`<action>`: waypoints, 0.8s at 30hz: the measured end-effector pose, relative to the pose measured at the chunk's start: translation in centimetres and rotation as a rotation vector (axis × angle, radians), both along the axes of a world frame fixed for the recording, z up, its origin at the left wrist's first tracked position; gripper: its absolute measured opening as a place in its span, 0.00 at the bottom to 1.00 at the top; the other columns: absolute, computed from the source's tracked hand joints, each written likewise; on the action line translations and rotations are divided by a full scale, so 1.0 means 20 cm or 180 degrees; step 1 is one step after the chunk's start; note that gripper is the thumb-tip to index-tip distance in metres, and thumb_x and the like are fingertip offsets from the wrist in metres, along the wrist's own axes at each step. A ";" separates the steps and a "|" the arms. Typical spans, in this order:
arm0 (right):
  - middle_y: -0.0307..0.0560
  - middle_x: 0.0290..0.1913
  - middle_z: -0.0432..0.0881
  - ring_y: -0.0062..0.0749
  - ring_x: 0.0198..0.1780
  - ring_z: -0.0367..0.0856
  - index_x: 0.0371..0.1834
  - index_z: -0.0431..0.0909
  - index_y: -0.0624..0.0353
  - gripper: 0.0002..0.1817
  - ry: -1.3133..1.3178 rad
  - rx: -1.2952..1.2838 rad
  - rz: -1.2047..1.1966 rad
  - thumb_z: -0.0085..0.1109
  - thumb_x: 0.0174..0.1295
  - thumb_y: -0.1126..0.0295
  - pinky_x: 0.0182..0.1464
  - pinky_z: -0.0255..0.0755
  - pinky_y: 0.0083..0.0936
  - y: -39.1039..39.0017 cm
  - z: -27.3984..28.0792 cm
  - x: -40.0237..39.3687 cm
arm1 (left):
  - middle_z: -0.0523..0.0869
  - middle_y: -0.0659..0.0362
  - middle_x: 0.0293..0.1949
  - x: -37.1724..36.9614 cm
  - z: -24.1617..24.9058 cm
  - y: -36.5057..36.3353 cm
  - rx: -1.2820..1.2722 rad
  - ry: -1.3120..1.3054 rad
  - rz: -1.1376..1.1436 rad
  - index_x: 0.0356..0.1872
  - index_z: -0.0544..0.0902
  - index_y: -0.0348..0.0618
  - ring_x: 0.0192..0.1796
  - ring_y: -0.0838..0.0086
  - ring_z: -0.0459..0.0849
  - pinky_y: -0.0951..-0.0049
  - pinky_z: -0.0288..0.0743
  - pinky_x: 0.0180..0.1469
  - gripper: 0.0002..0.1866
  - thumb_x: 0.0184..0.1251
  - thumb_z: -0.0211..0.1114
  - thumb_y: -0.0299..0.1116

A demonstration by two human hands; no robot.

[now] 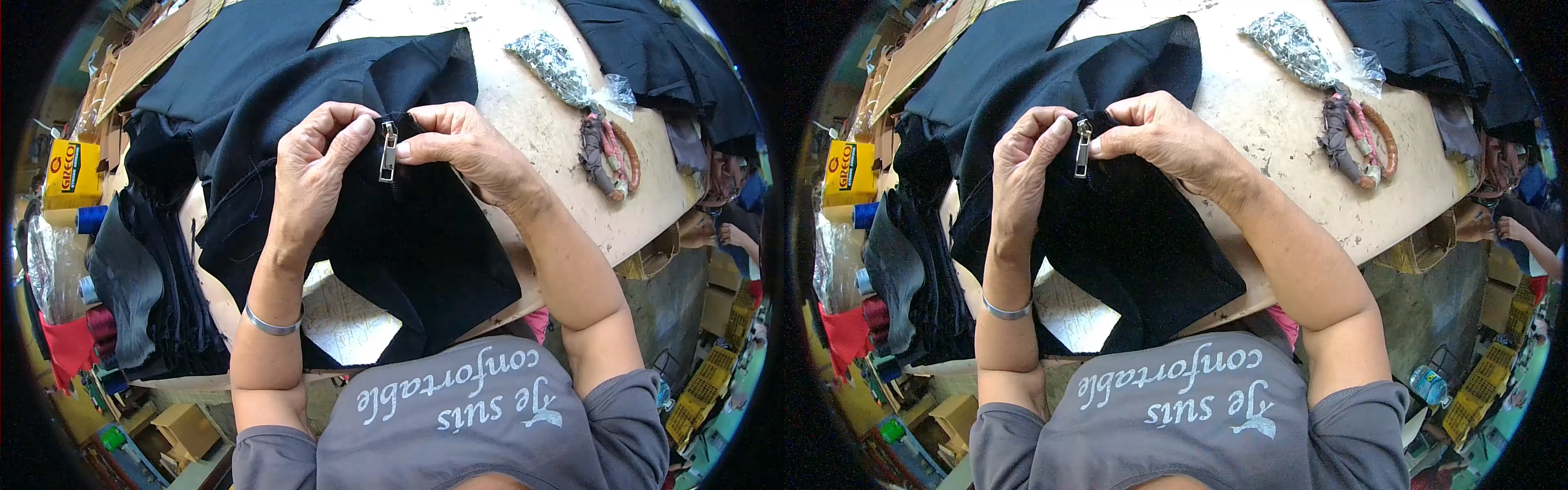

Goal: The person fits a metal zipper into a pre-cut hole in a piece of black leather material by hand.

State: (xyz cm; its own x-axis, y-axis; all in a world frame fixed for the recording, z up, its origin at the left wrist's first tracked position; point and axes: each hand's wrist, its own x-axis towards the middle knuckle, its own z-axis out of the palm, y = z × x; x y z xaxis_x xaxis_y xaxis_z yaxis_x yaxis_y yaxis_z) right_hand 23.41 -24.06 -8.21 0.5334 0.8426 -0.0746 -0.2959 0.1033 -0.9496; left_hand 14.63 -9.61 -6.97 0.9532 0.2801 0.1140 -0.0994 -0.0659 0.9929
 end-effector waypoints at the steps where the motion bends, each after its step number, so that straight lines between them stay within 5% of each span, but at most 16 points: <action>1: 0.38 0.24 0.77 0.15 0.28 0.72 0.27 0.78 0.61 0.04 0.0049 0.0012 0.0013 0.57 0.48 0.74 0.36 0.63 0.11 0.00 0.00 0.00 | 0.78 0.63 0.29 0.00 0.00 0.00 -0.0018 0.0004 0.0000 0.34 0.78 0.35 0.32 0.85 0.74 0.86 0.68 0.39 0.07 0.60 0.57 0.29; 12: 0.35 0.27 0.77 0.12 0.31 0.72 0.31 0.76 0.61 0.06 -0.0009 0.0017 0.0103 0.56 0.49 0.74 0.39 0.66 0.10 -0.01 -0.01 0.02 | 0.78 0.62 0.31 0.00 -0.01 0.01 0.0056 -0.0170 0.0016 0.37 0.78 0.37 0.34 0.84 0.75 0.87 0.70 0.40 0.07 0.58 0.58 0.27; 24: 0.39 0.28 0.75 0.19 0.32 0.73 0.32 0.73 0.62 0.07 -0.1205 -0.0037 -0.0482 0.51 0.49 0.74 0.39 0.68 0.16 0.00 0.02 0.00 | 0.78 0.61 0.29 -0.02 0.04 -0.01 0.0405 -0.0051 0.0127 0.32 0.77 0.38 0.33 0.81 0.75 0.84 0.70 0.38 0.06 0.54 0.62 0.28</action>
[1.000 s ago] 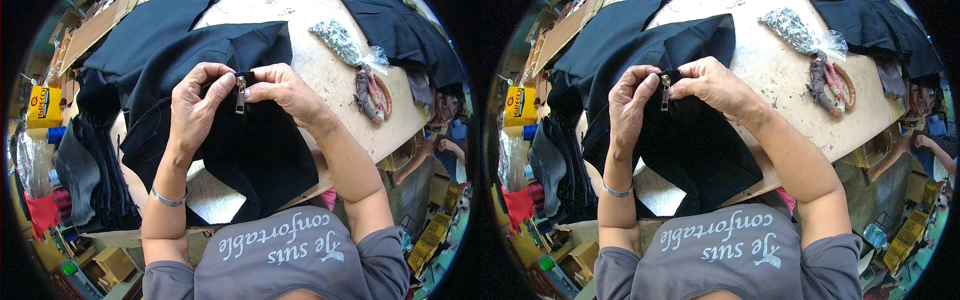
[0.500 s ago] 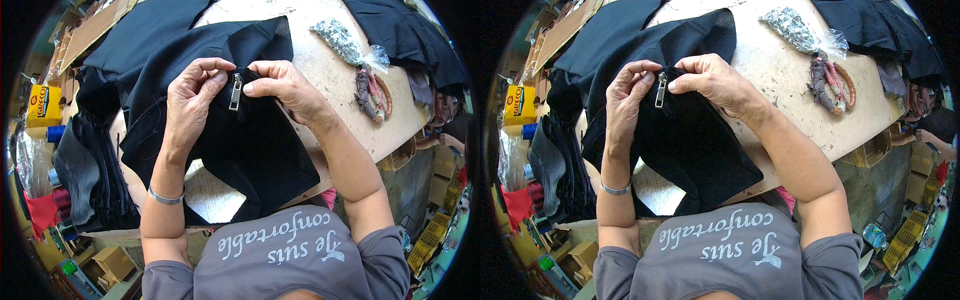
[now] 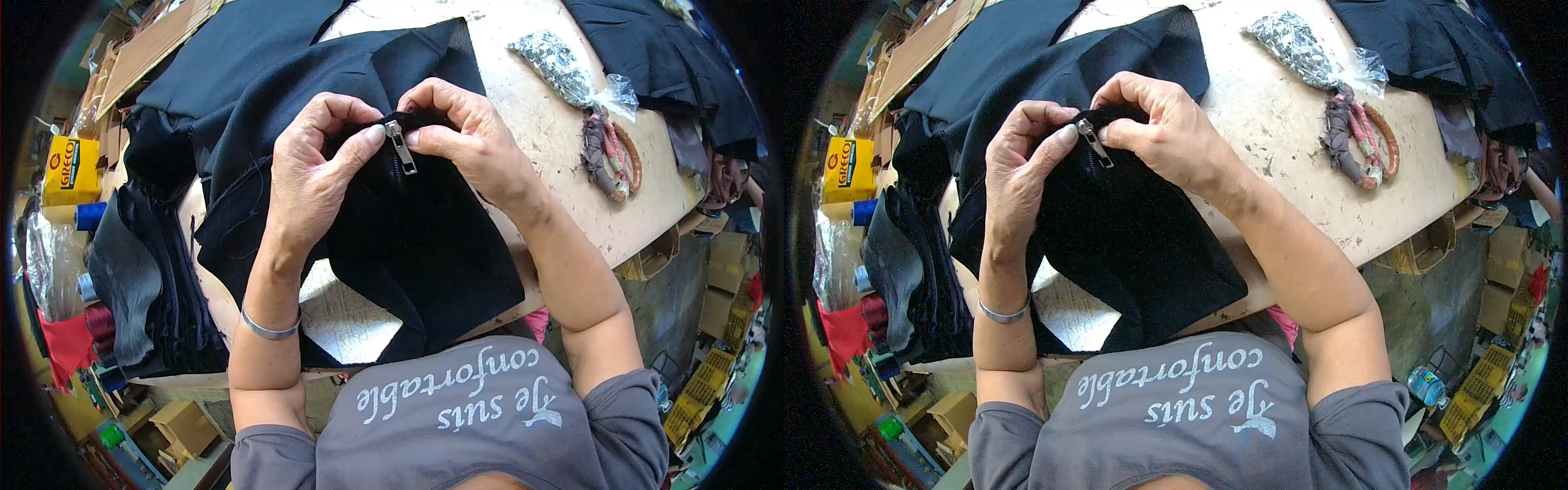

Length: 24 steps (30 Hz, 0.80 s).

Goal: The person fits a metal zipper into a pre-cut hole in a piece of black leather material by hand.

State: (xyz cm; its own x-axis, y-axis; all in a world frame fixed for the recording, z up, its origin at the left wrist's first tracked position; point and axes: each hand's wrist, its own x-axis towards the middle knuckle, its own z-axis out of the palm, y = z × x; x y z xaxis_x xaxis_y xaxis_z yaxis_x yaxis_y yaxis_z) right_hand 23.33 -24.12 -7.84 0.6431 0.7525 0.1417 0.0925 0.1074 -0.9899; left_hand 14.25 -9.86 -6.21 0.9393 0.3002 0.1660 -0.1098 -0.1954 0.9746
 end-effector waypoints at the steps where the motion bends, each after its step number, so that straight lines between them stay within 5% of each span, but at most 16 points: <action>1: 0.40 0.28 0.75 0.19 0.32 0.73 0.33 0.73 0.62 0.07 -0.0082 0.0041 -0.0051 0.51 0.50 0.74 0.39 0.69 0.16 0.00 0.00 -0.01 | 0.78 0.61 0.29 0.00 0.01 0.00 -0.0012 0.0041 0.0023 0.32 0.77 0.38 0.33 0.81 0.75 0.84 0.70 0.38 0.06 0.55 0.61 0.28; 12: 0.41 0.29 0.77 0.19 0.30 0.75 0.36 0.74 0.63 0.13 -0.0376 0.0195 -0.0049 0.58 0.53 0.64 0.33 0.70 0.14 0.00 0.01 -0.03 | 0.76 0.62 0.31 0.00 -0.01 -0.02 0.0187 -0.0460 0.0087 0.36 0.73 0.41 0.35 0.79 0.76 0.82 0.72 0.42 0.11 0.52 0.63 0.23; 24: 0.40 0.26 0.75 0.20 0.30 0.74 0.36 0.71 0.61 0.10 -0.0722 0.0348 -0.0168 0.53 0.57 0.65 0.31 0.69 0.15 0.02 0.00 -0.05 | 0.76 0.60 0.36 0.00 0.00 -0.01 0.0244 -0.0414 -0.0181 0.41 0.71 0.41 0.40 0.79 0.76 0.81 0.72 0.43 0.17 0.50 0.64 0.21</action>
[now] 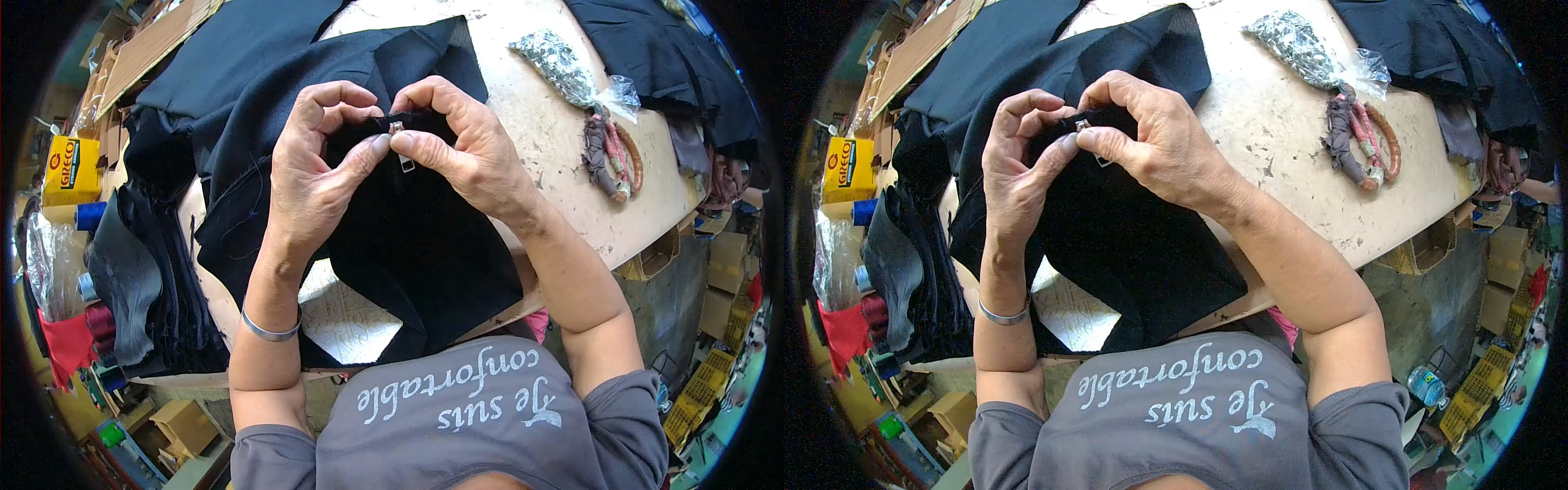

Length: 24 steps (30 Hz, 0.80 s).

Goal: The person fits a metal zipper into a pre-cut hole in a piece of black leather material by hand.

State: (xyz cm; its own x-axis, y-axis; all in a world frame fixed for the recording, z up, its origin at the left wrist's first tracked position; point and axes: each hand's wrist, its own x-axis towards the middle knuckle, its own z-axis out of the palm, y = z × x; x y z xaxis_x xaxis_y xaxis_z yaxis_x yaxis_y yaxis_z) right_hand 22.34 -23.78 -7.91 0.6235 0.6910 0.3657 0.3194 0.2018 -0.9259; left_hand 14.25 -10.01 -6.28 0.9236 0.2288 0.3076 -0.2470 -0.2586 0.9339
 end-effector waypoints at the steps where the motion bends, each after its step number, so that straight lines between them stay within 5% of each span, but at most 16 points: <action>1: 0.40 0.26 0.75 0.20 0.29 0.74 0.36 0.71 0.61 0.10 -0.0038 -0.0049 0.0001 0.52 0.57 0.65 0.31 0.69 0.15 0.00 0.00 0.00 | 0.76 0.60 0.36 0.00 0.00 0.00 0.0000 0.0002 0.0008 0.42 0.71 0.41 0.40 0.79 0.76 0.81 0.72 0.43 0.17 0.50 0.64 0.21; 12: 0.35 0.30 0.70 0.15 0.33 0.69 0.41 0.68 0.62 0.12 0.0991 -0.0362 0.0739 0.49 0.60 0.65 0.39 0.65 0.11 -0.02 0.01 0.02 | 0.77 0.61 0.31 -0.01 0.01 0.02 0.0282 0.0058 -0.0112 0.42 0.71 0.43 0.37 0.79 0.77 0.81 0.72 0.43 0.18 0.49 0.63 0.20; 15: 0.40 0.26 0.72 0.20 0.31 0.71 0.37 0.69 0.64 0.11 0.0468 -0.0280 0.0387 0.50 0.59 0.67 0.34 0.67 0.19 0.00 0.01 0.00 | 0.77 0.61 0.30 0.00 0.00 0.02 0.0281 0.0015 -0.0082 0.42 0.71 0.43 0.37 0.80 0.76 0.81 0.71 0.42 0.17 0.49 0.62 0.20; 18: 0.43 0.26 0.72 0.25 0.29 0.71 0.36 0.68 0.63 0.10 -0.1119 -0.0080 -0.0215 0.49 0.59 0.67 0.34 0.67 0.21 0.02 -0.03 0.02 | 0.76 0.61 0.30 0.00 0.00 0.02 0.0205 0.0176 -0.0026 0.41 0.70 0.42 0.37 0.80 0.76 0.81 0.71 0.43 0.17 0.49 0.62 0.19; 21: 0.46 0.26 0.72 0.28 0.29 0.71 0.35 0.68 0.63 0.09 -0.0456 -0.0311 -0.0121 0.48 0.59 0.67 0.34 0.67 0.23 0.01 -0.02 -0.02 | 0.75 0.61 0.30 0.00 0.00 0.01 0.0175 0.0281 -0.0070 0.41 0.70 0.42 0.37 0.81 0.75 0.80 0.70 0.44 0.17 0.49 0.61 0.19; 24: 0.36 0.29 0.68 0.17 0.31 0.66 0.38 0.68 0.61 0.10 0.0628 -0.0331 0.0422 0.46 0.61 0.66 0.36 0.63 0.14 0.00 0.00 -0.01 | 0.75 0.61 0.31 0.00 0.01 0.00 0.0133 0.0198 -0.0106 0.41 0.70 0.42 0.37 0.81 0.75 0.80 0.70 0.45 0.17 0.50 0.61 0.19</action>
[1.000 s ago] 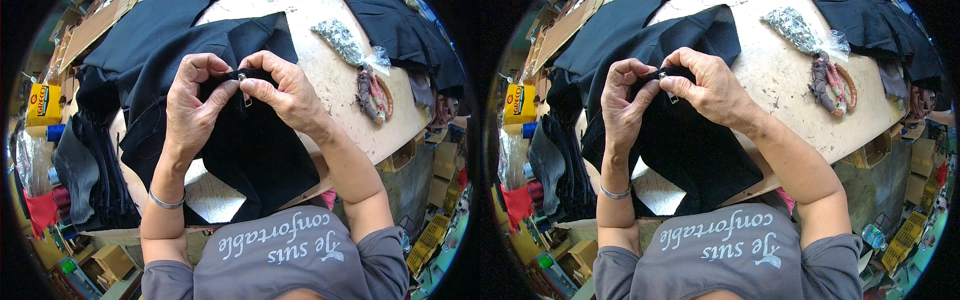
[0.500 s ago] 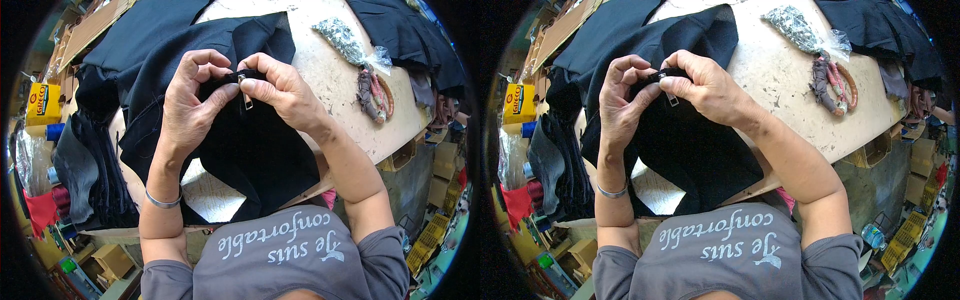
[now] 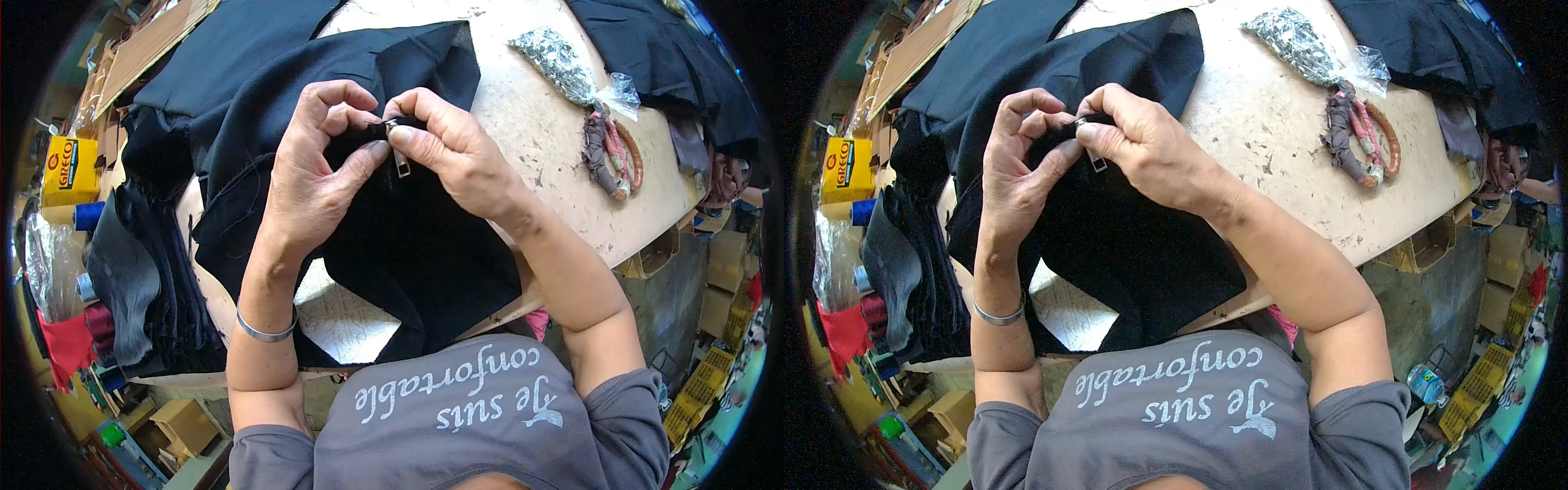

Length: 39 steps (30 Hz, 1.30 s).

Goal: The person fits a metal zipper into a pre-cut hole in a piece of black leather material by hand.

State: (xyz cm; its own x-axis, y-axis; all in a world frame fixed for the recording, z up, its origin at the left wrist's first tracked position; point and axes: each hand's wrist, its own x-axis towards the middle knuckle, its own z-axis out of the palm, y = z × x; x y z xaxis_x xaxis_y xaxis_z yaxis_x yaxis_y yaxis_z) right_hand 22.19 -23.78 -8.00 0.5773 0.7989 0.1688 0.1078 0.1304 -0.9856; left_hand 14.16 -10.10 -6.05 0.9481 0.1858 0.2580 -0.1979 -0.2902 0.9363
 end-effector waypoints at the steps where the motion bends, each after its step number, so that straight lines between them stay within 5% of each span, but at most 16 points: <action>1: 0.33 0.30 0.67 0.14 0.32 0.64 0.39 0.68 0.61 0.09 0.0336 0.0064 0.0162 0.46 0.62 0.66 0.37 0.62 0.10 0.00 0.00 0.01 | 0.75 0.61 0.31 0.00 0.00 0.00 -0.0018 -0.0045 -0.0004 0.41 0.70 0.41 0.37 0.81 0.75 0.80 0.70 0.45 0.17 0.50 0.61 0.19; 20: 0.34 0.34 0.68 0.14 0.38 0.66 0.41 0.68 0.61 0.10 0.0474 0.0102 0.0348 0.47 0.62 0.67 0.43 0.63 0.13 -0.01 -0.01 0.03 | 0.80 0.60 0.32 0.01 -0.01 0.01 0.0331 -0.0215 0.0000 0.42 0.72 0.42 0.38 0.78 0.78 0.78 0.73 0.43 0.16 0.50 0.61 0.19; 29: 0.39 0.27 0.73 0.18 0.32 0.71 0.35 0.70 0.64 0.11 -0.0076 0.0209 -0.0034 0.50 0.59 0.66 0.36 0.67 0.16 0.01 -0.01 0.03 | 0.80 0.61 0.35 0.02 -0.03 0.02 0.0031 -0.0215 -0.0082 0.37 0.78 0.39 0.39 0.80 0.77 0.80 0.71 0.45 0.11 0.51 0.60 0.19; 35: 0.36 0.35 0.71 0.14 0.38 0.67 0.43 0.69 0.64 0.13 0.0412 0.0034 0.0285 0.48 0.61 0.66 0.44 0.64 0.12 0.00 -0.01 0.04 | 0.80 0.62 0.36 0.01 -0.03 0.01 0.0033 -0.0125 -0.0048 0.38 0.78 0.39 0.39 0.80 0.76 0.81 0.70 0.45 0.11 0.51 0.60 0.19; 39: 0.38 0.26 0.73 0.18 0.31 0.70 0.35 0.71 0.64 0.12 0.0287 0.0233 0.0021 0.49 0.60 0.64 0.35 0.66 0.16 0.02 -0.02 0.02 | 0.79 0.62 0.36 0.01 -0.03 0.03 0.0040 -0.0120 -0.0105 0.38 0.78 0.39 0.39 0.80 0.76 0.81 0.70 0.46 0.11 0.52 0.60 0.19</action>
State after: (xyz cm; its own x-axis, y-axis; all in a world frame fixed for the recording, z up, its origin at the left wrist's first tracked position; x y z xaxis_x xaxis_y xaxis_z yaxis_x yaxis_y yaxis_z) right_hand 22.53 -23.41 -8.46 0.5876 0.7901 0.1745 0.0181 0.2028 -0.9791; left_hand 14.39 -9.55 -6.74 0.9433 0.1510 0.2958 -0.2427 -0.2945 0.9243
